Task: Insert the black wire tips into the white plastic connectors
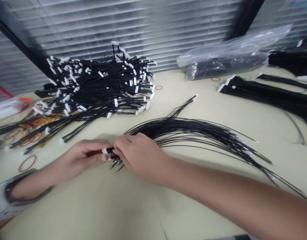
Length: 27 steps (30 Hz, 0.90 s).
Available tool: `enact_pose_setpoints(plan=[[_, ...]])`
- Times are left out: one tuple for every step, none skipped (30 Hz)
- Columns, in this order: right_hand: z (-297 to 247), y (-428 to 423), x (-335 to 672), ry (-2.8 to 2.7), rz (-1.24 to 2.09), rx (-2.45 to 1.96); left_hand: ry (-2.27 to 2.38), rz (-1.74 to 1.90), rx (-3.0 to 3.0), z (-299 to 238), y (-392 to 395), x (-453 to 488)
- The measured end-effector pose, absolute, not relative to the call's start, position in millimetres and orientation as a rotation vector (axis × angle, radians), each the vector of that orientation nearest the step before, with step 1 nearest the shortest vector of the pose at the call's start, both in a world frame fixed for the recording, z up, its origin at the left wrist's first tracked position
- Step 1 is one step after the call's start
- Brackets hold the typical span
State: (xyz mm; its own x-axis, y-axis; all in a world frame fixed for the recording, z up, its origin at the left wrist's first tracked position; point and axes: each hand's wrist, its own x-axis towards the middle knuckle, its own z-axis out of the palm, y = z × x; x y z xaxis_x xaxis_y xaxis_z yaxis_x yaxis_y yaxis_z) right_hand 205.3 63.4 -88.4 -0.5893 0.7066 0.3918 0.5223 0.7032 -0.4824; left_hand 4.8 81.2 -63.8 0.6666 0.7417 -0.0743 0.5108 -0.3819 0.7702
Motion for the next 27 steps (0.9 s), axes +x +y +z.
enact_pose_setpoints(plan=[[-88,63,205,-2.338,0.429,-0.936,0.971,0.363,2.058,-64,81,5],[-88,63,205,-2.328,0.438,-0.934,0.978,0.362,2.040,-63,81,5],[-87,64,205,-2.310,0.454,-0.933,0.981,0.370,2.009,-63,81,5],[-85,64,205,-2.282,0.477,-0.929,0.983,0.385,1.965,-62,80,5],[-83,64,205,-2.245,0.504,-0.922,0.985,0.403,1.915,-62,80,5],[-81,65,206,-2.197,0.528,-0.916,0.986,0.416,1.864,-62,81,5],[-79,66,207,-2.141,0.541,-0.911,0.987,0.427,1.820,-62,81,6],[-77,66,209,-2.079,0.532,-0.907,0.988,0.431,1.787,-62,82,6],[-74,67,210,-2.016,0.496,-0.906,0.990,0.432,1.768,-62,82,6],[-72,67,213,-1.956,0.431,-0.900,0.993,0.433,1.759,-62,83,6],[-69,67,215,-1.922,0.356,-0.879,0.994,0.443,1.758,-62,84,6],[-67,66,218,-1.929,0.283,-0.837,0.992,0.463,1.758,-62,85,6],[-66,65,220,-1.991,0.233,-0.786,0.990,0.492,1.757,-62,85,6],[-64,63,222,-2.104,0.205,-0.730,0.991,0.522,1.757,-62,86,6],[-63,61,224,-2.247,0.189,-0.674,0.997,0.552,1.756,-61,86,6],[-62,59,225,-2.401,0.177,-0.642,1.010,0.577,1.756,-61,86,6],[-62,57,226,-2.538,0.157,-0.631,1.029,0.599,1.757,-61,86,6],[-62,56,228,-2.638,0.125,-0.643,1.056,0.617,1.759,-61,86,6],[-63,55,229,-2.703,0.094,-0.672,1.083,0.633,1.758,-61,86,6],[-63,56,230,-2.737,0.069,-0.707,1.104,0.647,1.752,-62,85,6],[-63,56,231,-2.756,0.066,-0.752,1.116,0.661,1.739,-62,85,6],[-64,57,232,-2.768,0.079,-0.794,1.124,0.672,1.721,-63,84,6],[-65,59,233,-2.775,0.095,-0.825,1.131,0.680,1.701,-64,84,6],[-66,60,234,-2.782,0.109,-0.853,1.137,0.684,1.683,-65,84,6],[-66,61,234,-2.784,0.115,-0.871,1.140,0.686,1.668,-65,83,6],[-68,62,234,-2.782,0.110,-0.885,1.143,0.683,1.658,-66,83,6],[-69,63,234,-2.781,0.095,-0.898,1.147,0.675,1.651,-67,83,5]])
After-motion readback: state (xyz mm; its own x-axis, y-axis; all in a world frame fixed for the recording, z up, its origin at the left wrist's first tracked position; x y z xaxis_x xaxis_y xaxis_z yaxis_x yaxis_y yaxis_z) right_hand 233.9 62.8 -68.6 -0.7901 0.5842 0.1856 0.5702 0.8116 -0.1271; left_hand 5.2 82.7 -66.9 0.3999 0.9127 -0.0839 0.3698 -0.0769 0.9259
